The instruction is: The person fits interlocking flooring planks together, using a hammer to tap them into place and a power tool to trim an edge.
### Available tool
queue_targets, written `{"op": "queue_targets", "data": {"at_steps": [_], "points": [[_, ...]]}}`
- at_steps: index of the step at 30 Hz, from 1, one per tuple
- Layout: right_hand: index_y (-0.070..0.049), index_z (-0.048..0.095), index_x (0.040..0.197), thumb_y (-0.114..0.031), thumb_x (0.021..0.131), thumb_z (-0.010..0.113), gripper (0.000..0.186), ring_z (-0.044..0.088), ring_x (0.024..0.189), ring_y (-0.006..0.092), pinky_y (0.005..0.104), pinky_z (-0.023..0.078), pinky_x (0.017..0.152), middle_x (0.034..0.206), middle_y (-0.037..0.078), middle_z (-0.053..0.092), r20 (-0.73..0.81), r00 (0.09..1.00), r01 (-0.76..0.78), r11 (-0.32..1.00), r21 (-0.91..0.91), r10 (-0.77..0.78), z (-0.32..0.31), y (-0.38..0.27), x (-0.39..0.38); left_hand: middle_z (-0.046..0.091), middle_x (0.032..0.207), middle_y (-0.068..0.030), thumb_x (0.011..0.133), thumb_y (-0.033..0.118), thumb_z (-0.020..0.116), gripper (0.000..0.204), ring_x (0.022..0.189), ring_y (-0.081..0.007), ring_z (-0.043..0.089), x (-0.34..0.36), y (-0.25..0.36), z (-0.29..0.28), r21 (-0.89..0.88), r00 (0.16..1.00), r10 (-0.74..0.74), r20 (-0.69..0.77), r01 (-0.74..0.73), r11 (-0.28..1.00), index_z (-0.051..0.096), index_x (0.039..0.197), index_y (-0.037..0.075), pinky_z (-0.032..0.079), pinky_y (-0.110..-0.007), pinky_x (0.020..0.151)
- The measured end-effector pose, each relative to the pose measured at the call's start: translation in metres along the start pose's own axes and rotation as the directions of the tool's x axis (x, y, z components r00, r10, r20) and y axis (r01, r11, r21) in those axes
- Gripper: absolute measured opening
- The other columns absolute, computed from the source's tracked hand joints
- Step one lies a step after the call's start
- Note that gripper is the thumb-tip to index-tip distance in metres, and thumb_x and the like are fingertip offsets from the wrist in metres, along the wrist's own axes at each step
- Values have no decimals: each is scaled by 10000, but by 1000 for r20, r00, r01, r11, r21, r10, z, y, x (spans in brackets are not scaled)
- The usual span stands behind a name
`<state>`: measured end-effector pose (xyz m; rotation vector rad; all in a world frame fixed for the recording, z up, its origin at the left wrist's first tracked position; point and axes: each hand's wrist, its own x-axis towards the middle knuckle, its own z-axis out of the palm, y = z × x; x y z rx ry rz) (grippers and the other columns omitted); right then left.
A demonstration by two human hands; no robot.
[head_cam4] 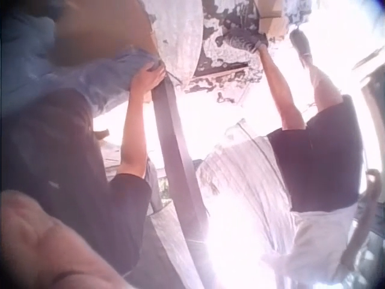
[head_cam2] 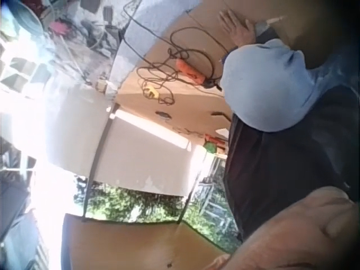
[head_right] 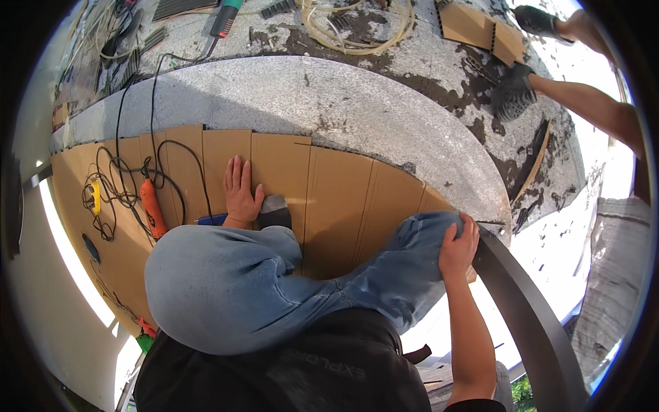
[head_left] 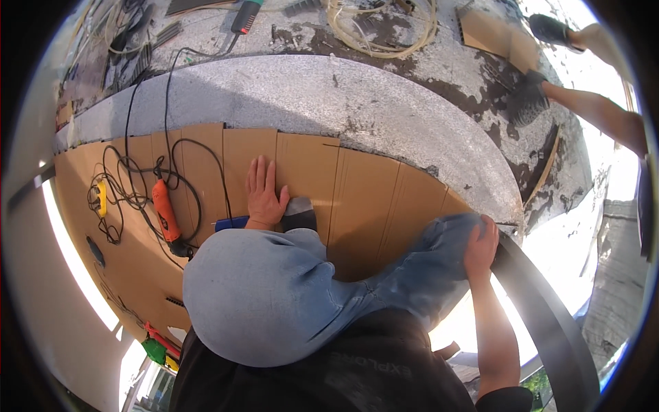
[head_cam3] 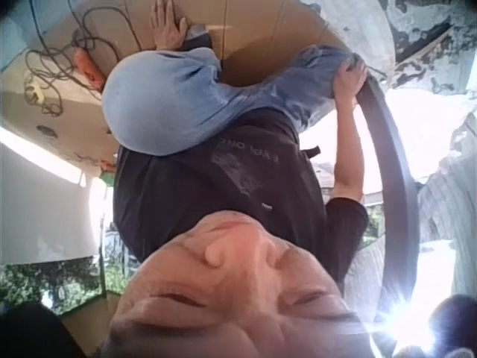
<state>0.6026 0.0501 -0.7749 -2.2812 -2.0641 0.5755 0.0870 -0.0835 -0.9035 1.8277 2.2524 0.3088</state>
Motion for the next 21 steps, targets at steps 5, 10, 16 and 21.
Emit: {"op": "queue_targets", "data": {"at_steps": [5, 10, 16, 21], "points": [[-54, 634, 1279, -255, 971, 594, 370, 551, 1274, 385, 464, 424, 1095, 1335, 167, 625, -35, 998, -50, 999, -20, 49, 1, 0, 2, 321, 1672, -212, 955, 274, 589, 671, 1548, -437, 269, -3, 2, 6, -6, 1000, 7, -15, -7, 1000, 428, 1566, 46, 228, -541, 1246], [-70, 642, 1276, -261, 962, 608, 369, 546, 1290, 376, 462, 423, 1101, 1352, 151, 622, -59, 996, -64, 998, 10, 64, -2, -1, 4, 322, 1674, -208, 962, 245, 575, 648, 1552, -436, 264, -6, 7, 5, 6, 1000, 15, -24, -15, 1000, 433, 1562, 45, 224, -540, 1250], [-70, 645, 1278, -254, 960, 612, 369, 538, 1310, 362, 459, 415, 1117, 1375, 140, 616, -52, 996, -70, 996, 48, 73, -5, -4, 2, 339, 1664, -199, 965, 229, 550, 630, 1554, -417, 269, -7, 2, 5, 25, 997, 30, -64, -28, 999, 438, 1561, 57, 240, -541, 1244], [-65, 637, 1285, -225, 965, 603, 360, 542, 1289, 365, 455, 419, 1109, 1353, 138, 621, -39, 995, -89, 995, 52, 91, -8, 0, -6, 372, 1641, -211, 938, 207, 581, 630, 1531, -432, 308, 1, 9, 1, 21, 998, 16, -63, -15, 1000, 463, 1534, 38, 270, -550, 1232]]}}
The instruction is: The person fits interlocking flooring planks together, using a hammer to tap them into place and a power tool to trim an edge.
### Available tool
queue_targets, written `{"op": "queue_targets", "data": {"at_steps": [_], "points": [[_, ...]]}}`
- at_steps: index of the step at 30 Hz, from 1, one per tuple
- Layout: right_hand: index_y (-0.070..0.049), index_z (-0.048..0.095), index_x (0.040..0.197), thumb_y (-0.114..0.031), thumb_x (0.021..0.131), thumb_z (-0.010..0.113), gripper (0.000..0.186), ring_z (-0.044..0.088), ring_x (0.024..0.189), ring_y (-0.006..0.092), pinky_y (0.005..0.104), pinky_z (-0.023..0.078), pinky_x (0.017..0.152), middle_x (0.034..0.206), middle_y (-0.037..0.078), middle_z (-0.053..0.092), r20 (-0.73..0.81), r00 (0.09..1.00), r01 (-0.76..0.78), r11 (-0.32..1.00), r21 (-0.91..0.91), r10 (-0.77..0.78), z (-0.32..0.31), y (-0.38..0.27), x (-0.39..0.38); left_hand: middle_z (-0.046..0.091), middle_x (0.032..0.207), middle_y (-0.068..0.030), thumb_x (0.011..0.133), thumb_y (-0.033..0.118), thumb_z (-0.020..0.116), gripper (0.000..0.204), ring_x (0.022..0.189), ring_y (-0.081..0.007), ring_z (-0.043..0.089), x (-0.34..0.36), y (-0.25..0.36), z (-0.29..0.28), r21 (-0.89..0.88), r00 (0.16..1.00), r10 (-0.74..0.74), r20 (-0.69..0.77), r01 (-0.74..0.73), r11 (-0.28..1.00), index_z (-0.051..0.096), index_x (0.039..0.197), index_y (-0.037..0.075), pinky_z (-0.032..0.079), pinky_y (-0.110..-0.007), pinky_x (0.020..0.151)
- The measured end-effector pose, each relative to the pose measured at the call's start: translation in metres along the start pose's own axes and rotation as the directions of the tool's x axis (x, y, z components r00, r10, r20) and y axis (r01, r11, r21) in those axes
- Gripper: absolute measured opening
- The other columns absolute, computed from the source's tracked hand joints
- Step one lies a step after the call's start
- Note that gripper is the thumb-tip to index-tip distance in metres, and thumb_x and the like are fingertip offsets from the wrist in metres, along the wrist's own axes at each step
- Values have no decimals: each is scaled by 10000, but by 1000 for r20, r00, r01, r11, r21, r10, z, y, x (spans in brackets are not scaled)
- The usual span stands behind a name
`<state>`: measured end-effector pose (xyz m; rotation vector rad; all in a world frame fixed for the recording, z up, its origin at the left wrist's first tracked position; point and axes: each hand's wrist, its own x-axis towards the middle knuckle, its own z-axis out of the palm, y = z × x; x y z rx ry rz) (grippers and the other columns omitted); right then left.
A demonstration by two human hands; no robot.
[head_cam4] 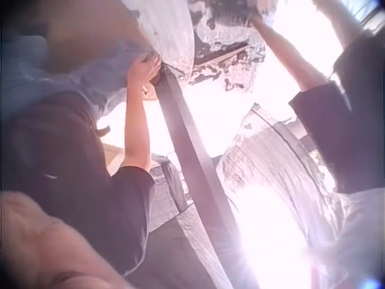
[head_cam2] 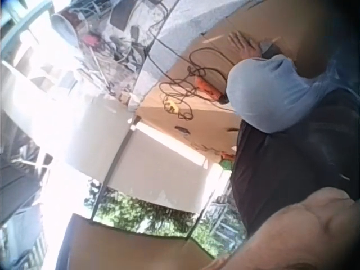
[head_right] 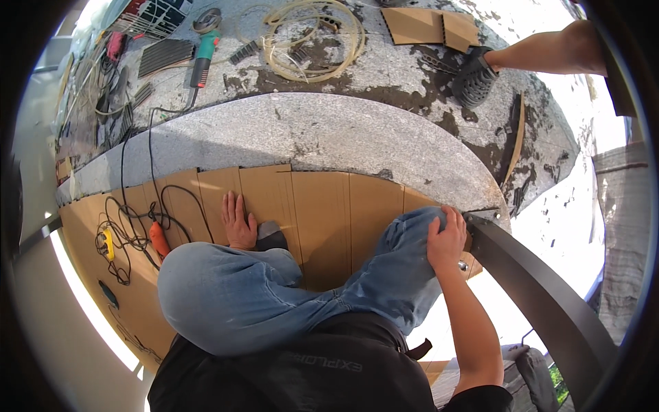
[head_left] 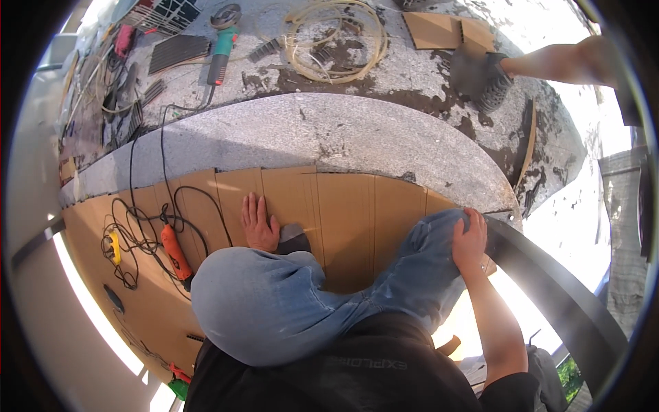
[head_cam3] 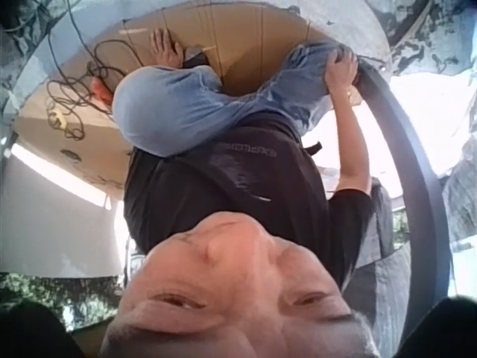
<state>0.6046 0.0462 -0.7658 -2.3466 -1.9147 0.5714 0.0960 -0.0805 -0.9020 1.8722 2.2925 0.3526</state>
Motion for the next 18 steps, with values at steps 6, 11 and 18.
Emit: {"op": "queue_targets", "data": {"at_steps": [6, 11, 18], "points": [[-44, 634, 1279, -211, 975, 588, 350, 549, 1272, 378, 459, 425, 1091, 1338, 155, 623, -20, 997, 81, 996, 20, -81, 8, 2, 3, 409, 1611, -221, 920, 170, 605, 603, 1511, -438, 338, -2, -1, -8, -11, 1000, -15, -11, 15, 1000, 498, 1494, 22, 289, -549, 1230], [-35, 636, 1267, -210, 974, 585, 345, 554, 1264, 384, 460, 428, 1089, 1327, 162, 628, -29, 995, 100, 995, 30, -99, 7, 3, 5, 414, 1607, -221, 932, 172, 597, 582, 1510, -439, 340, -5, -1, -8, -16, 1000, -11, -12, 11, 1000, 505, 1488, 24, 289, -551, 1229], [-38, 634, 1264, -220, 983, 569, 341, 558, 1257, 383, 458, 428, 1087, 1318, 155, 635, -20, 995, 102, 995, 18, -102, 7, 5, 4, 416, 1606, -214, 937, 171, 593, 572, 1511, -435, 341, -5, 0, -9, -26, 1000, -25, -18, 24, 999, 510, 1485, 31, 289, -553, 1227]]}}
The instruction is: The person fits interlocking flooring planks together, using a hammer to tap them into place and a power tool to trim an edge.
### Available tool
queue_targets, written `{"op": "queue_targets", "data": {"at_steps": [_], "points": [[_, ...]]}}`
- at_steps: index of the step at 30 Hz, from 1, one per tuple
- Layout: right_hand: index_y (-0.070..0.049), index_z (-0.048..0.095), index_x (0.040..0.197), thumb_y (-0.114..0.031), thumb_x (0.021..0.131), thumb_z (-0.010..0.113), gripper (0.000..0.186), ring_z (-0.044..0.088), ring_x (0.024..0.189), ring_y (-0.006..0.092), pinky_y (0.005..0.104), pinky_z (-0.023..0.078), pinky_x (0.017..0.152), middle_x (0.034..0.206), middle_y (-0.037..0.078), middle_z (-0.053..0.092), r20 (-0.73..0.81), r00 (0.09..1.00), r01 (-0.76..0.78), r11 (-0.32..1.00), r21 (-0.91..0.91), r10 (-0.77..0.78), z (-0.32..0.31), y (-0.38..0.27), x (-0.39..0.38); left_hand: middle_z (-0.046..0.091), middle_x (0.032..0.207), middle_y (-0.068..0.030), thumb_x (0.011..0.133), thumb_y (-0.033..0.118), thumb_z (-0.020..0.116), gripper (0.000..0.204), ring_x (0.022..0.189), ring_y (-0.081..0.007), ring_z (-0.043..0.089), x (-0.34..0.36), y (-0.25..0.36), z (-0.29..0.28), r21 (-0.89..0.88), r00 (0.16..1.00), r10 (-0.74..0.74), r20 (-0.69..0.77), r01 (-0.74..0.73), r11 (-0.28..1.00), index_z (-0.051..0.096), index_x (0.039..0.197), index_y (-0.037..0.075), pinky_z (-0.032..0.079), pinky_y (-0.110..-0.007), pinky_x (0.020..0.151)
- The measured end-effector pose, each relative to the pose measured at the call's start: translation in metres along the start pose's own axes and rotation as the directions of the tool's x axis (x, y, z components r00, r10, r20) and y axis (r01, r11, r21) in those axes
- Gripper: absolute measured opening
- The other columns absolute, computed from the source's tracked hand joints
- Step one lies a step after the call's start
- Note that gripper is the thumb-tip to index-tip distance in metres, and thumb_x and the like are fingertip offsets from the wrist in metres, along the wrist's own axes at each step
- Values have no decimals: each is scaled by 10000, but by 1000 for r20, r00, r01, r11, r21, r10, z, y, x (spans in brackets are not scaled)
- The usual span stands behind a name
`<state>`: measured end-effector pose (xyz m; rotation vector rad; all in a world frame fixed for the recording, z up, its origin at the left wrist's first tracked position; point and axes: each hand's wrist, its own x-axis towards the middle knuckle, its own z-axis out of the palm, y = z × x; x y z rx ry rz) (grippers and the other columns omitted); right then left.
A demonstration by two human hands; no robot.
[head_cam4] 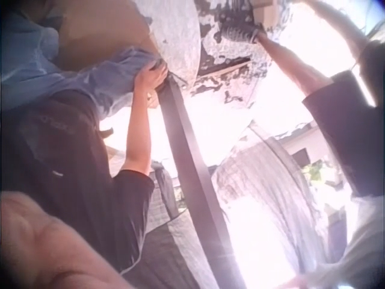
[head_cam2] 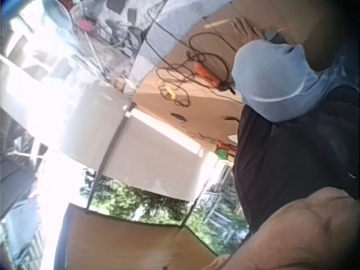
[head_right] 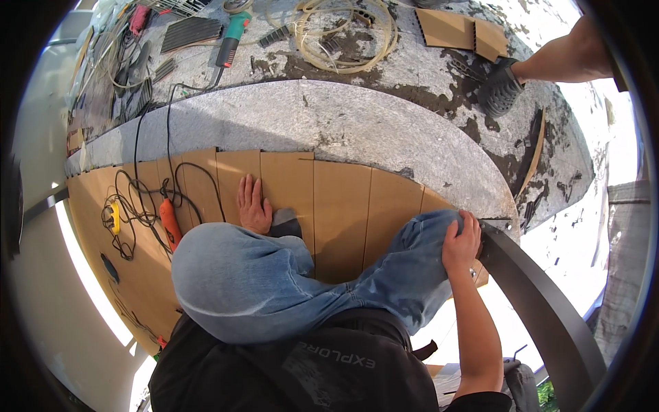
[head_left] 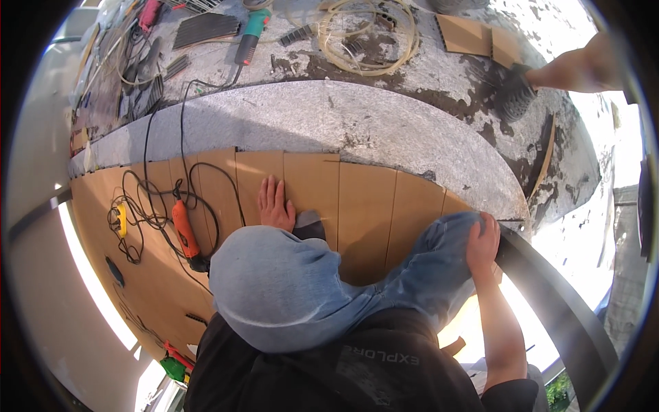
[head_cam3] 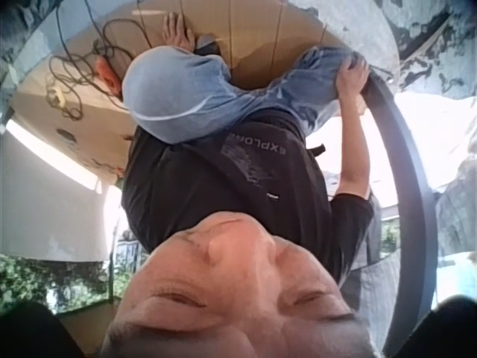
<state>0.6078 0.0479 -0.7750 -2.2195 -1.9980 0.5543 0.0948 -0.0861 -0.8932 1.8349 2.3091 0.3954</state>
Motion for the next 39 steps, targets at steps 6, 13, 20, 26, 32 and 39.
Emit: {"op": "queue_targets", "data": {"at_steps": [6, 13, 20, 26, 32, 39], "points": [[-43, 633, 1263, -197, 1010, 525, 315, 558, 1254, 386, 457, 430, 1082, 1315, 154, 635, -17, 999, 31, 1000, -5, -31, 2, 2, -2, 393, 1619, -211, 937, 174, 596, 594, 1521, -433, 320, 0, -3, 1, -18, 1000, 20, 18, -20, 1000, 485, 1503, 34, 286, -563, 1226], [-54, 649, 1251, -182, 1021, 514, 296, 566, 1249, 376, 462, 438, 1076, 1301, 155, 644, -32, 999, -20, 999, -25, 19, 1, -1, -1, 375, 1631, -219, 938, 188, 580, 605, 1523, -441, 311, 1, -4, 6, -17, 999, 40, 22, -40, 999, 473, 1513, 32, 273, -560, 1231], [-74, 668, 1212, -193, 1014, 528, 270, 577, 1243, 357, 467, 445, 1065, 1289, 129, 655, -81, 997, 1, 1000, -8, -2, 2, 0, 0, 368, 1645, -200, 972, 192, 528, 594, 1542, -417, 292, -1, -3, 10, 32, 997, 75, -15, -74, 997, 453, 1542, 44, 253, -531, 1248], [-84, 672, 1220, -214, 1015, 534, 280, 576, 1251, 345, 466, 442, 1070, 1293, 114, 654, -109, 994, -23, 1000, -3, 23, 0, 3, -2, 359, 1649, -204, 985, 193, 529, 582, 1540, -428, 291, -3, 3, 10, 35, 997, 74, -10, -74, 997, 447, 1538, 32, 248, -534, 1253], [-103, 659, 1257, -244, 1029, 525, 299, 541, 1304, 328, 466, 404, 1115, 1354, 108, 624, -56, 995, -82, 996, 20, 83, -4, 0, -3, 360, 1646, -205, 987, 180, 530, 577, 1537, -427, 295, -4, 3, 7, 41, 996, 88, -5, -87, 995, 443, 1536, 25, 253, -525, 1258], [-105, 657, 1272, -243, 1030, 523, 310, 542, 1310, 328, 462, 403, 1122, 1348, 102, 630, -59, 995, -81, 997, 5, 81, -5, 0, -4, 376, 1637, -209, 981, 171, 533, 565, 1532, -422, 310, -2, 3, 12, 72, 995, 95, -25, -93, 993, 467, 1522, 21, 275, -516, 1253]]}}
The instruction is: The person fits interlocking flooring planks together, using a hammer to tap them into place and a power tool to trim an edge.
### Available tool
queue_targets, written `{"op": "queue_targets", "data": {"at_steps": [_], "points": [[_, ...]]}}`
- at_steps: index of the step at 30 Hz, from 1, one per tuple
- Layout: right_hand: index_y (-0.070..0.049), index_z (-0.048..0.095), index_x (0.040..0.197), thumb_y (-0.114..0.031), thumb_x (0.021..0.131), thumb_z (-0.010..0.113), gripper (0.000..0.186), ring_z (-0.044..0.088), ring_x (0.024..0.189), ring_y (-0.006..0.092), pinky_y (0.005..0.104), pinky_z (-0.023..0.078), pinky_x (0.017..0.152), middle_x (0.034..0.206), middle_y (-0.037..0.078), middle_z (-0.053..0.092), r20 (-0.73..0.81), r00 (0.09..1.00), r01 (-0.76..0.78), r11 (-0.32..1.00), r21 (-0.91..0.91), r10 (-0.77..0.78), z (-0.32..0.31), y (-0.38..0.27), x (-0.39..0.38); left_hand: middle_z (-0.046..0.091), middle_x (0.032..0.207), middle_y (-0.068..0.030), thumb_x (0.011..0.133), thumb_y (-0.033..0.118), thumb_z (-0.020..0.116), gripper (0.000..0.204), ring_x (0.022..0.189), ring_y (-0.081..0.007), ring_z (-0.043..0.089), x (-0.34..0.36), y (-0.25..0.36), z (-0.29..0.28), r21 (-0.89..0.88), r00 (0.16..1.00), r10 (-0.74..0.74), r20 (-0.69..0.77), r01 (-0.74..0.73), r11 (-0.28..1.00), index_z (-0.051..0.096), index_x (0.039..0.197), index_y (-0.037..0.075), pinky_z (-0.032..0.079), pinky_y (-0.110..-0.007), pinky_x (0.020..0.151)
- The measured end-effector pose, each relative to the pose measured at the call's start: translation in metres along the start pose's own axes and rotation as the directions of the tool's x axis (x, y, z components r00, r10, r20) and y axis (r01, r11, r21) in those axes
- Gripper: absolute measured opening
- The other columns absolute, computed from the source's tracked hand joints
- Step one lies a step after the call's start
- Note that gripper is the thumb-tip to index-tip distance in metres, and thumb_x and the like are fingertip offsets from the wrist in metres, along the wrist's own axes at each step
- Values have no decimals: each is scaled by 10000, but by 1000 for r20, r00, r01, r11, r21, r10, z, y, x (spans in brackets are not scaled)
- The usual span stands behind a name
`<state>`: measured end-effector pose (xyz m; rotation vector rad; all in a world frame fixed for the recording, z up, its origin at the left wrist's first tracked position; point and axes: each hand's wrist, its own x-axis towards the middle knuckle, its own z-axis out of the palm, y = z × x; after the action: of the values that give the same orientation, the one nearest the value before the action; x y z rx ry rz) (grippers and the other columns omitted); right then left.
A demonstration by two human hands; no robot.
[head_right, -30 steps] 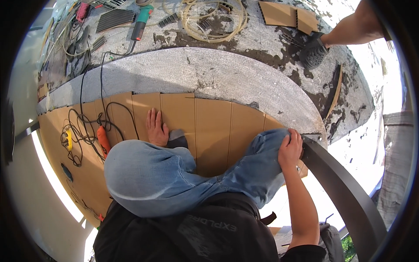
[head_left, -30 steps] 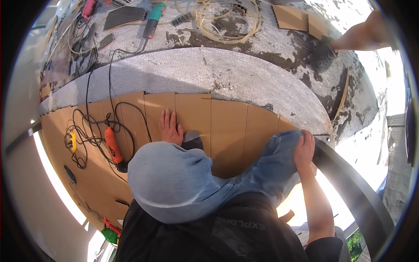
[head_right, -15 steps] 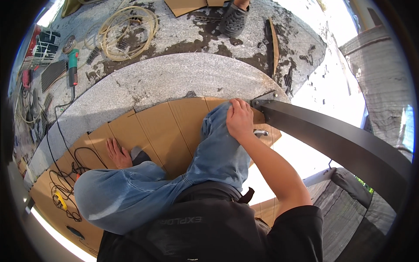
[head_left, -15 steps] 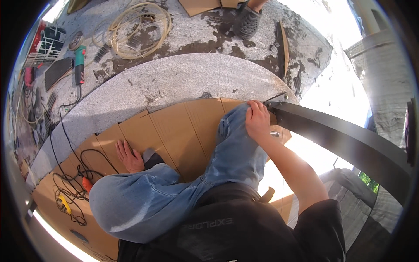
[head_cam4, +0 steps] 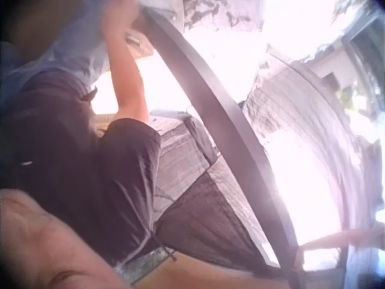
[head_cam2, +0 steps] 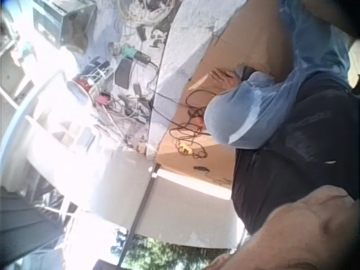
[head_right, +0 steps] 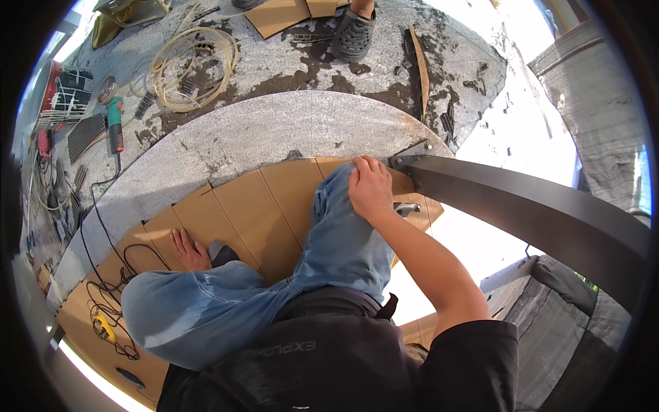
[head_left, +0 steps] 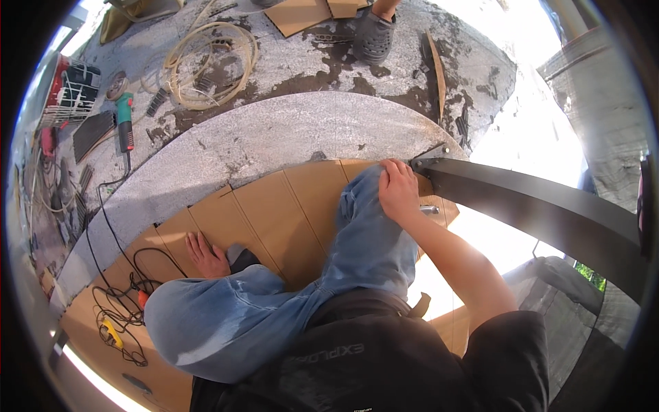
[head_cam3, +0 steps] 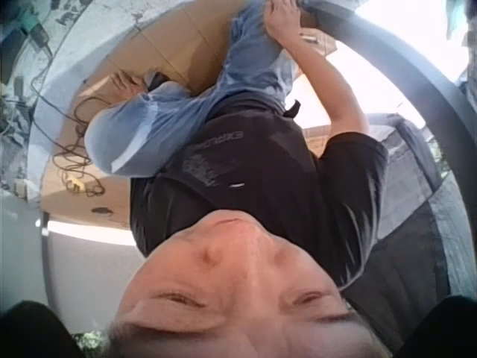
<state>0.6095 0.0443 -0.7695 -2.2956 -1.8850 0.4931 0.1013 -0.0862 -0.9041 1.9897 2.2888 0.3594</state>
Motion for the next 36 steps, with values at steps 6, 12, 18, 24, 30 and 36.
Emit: {"op": "queue_targets", "data": {"at_steps": [6, 12, 18, 24, 30, 36], "points": [[-102, 661, 1267, -232, 1025, 529, 304, 548, 1302, 324, 457, 406, 1116, 1351, 92, 636, 7, 1000, -12, 1000, 16, 12, 2, -4, -1, 371, 1643, -196, 980, 160, 542, 570, 1540, -408, 301, 0, -1, -5, 0, 1000, -27, 11, 27, 1000, 463, 1532, 39, 275, -507, 1255], [-105, 666, 1260, -227, 1022, 534, 298, 550, 1298, 327, 458, 418, 1102, 1345, 92, 640, 2, 1000, 4, 1000, 6, -4, 3, 2, 0, 363, 1644, -198, 973, 149, 546, 572, 1544, -407, 291, 1, 7, -7, -19, 999, -30, 25, 30, 999, 464, 1527, 34, 264, -511, 1258], [-98, 663, 1262, -213, 1022, 525, 300, 548, 1298, 332, 454, 420, 1102, 1351, 103, 638, 35, 999, 25, 1000, 9, -25, 4, -2, 5, 401, 1618, -211, 944, 184, 581, 579, 1516, -427, 339, -3, -2, -4, -18, 999, -26, -20, 26, 1000, 505, 1497, 28, 290, -541, 1232], [-65, 645, 1272, -192, 1034, 497, 307, 542, 1288, 361, 454, 416, 1102, 1351, 137, 625, 66, 998, 2, 1000, 21, -4, 2, -3, 2, 390, 1626, -202, 932, 155, 589, 568, 1527, -410, 324, 3, -7, -3, -44, 1000, -25, -6, 25, 999, 515, 1483, 36, 283, -523, 1244], [-51, 645, 1273, -180, 1044, 481, 310, 566, 1246, 378, 449, 436, 1076, 1314, 145, 641, 48, 994, 104, 994, -15, -103, 10, 6, 2, 385, 1630, -192, 929, 159, 608, 566, 1529, -406, 318, -2, -11, -7, -86, 998, -61, -1, 60, 994, 524, 1479, 58, 284, -532, 1239], [-37, 634, 1288, -164, 1046, 465, 322, 562, 1244, 390, 461, 425, 1080, 1309, 170, 641, 65, 991, 114, 994, -2, -113, 13, 11, 3, 406, 1613, -208, 863, 157, 669, 606, 1516, -412, 350, -1, -15, -9, -127, 998, -51, -34, 46, 991, 559, 1449, 52, 336, -580, 1180]]}}
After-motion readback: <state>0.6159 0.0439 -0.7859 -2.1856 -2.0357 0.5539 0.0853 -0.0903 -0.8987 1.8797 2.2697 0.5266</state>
